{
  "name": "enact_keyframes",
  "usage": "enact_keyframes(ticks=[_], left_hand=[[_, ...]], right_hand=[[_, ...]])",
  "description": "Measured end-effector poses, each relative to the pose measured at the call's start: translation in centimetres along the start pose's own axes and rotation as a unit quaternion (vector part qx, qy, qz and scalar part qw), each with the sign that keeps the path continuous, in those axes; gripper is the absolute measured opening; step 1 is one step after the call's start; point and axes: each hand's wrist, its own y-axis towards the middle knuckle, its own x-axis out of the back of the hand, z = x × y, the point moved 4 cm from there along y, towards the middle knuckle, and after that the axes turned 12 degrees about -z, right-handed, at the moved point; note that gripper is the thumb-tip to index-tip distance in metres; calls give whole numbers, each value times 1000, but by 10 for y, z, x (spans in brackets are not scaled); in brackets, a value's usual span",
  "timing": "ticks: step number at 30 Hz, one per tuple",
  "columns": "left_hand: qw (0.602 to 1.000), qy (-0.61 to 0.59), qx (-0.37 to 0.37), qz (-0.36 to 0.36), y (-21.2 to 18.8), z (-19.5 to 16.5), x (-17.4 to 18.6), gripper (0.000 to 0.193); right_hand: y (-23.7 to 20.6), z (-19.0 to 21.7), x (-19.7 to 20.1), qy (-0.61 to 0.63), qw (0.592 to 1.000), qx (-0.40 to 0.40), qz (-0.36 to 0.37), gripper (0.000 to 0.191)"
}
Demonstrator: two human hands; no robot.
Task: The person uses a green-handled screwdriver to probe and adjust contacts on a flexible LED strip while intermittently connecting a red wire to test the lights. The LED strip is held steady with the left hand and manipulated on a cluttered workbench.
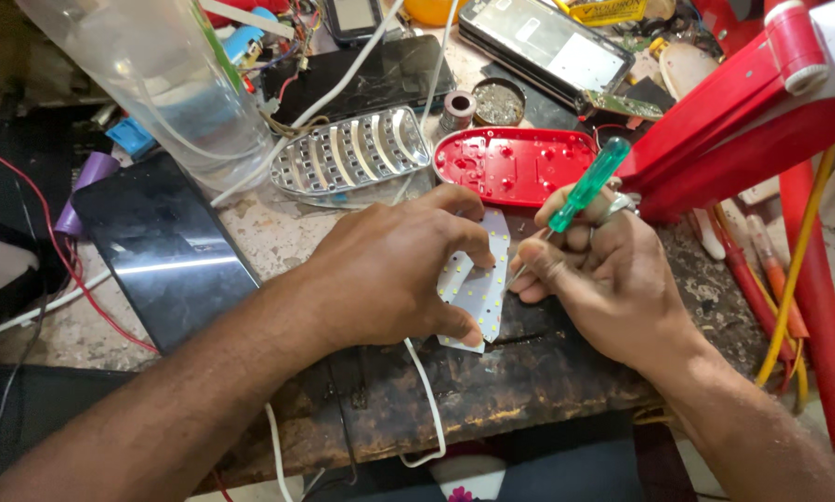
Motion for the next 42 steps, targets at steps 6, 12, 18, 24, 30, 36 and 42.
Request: enact_keyframes(ticks=[6,12,18,24,30,36,42], left_hand=[[1000,3,-1,-2,0,-4,5,66],[1000,16,-11,-1,1,-4,4,66],[992,-43,-92,-76,2,1,2,41],[983,-104,-15,-153,9,15,10,23],[980,-124,-28,-153,7,13,4,20],[963,-143,-104,-204,6,11,3,15],[957,-158,-107,-217,6,10,2,14]], right_hand=[[2,-2,3,-9,1000,15,22,23],[-15,16,27,-132,990,30,-32,38],[-57,48,36,-453,856,221,-118,33],[-71,56,28,-608,677,361,-202,34],[-132,-14,-16,-229,899,370,-58,25],[-156,-158,-114,-198,936,20,289,24],[-179,-200,-162,-176,880,-60,436,22]])
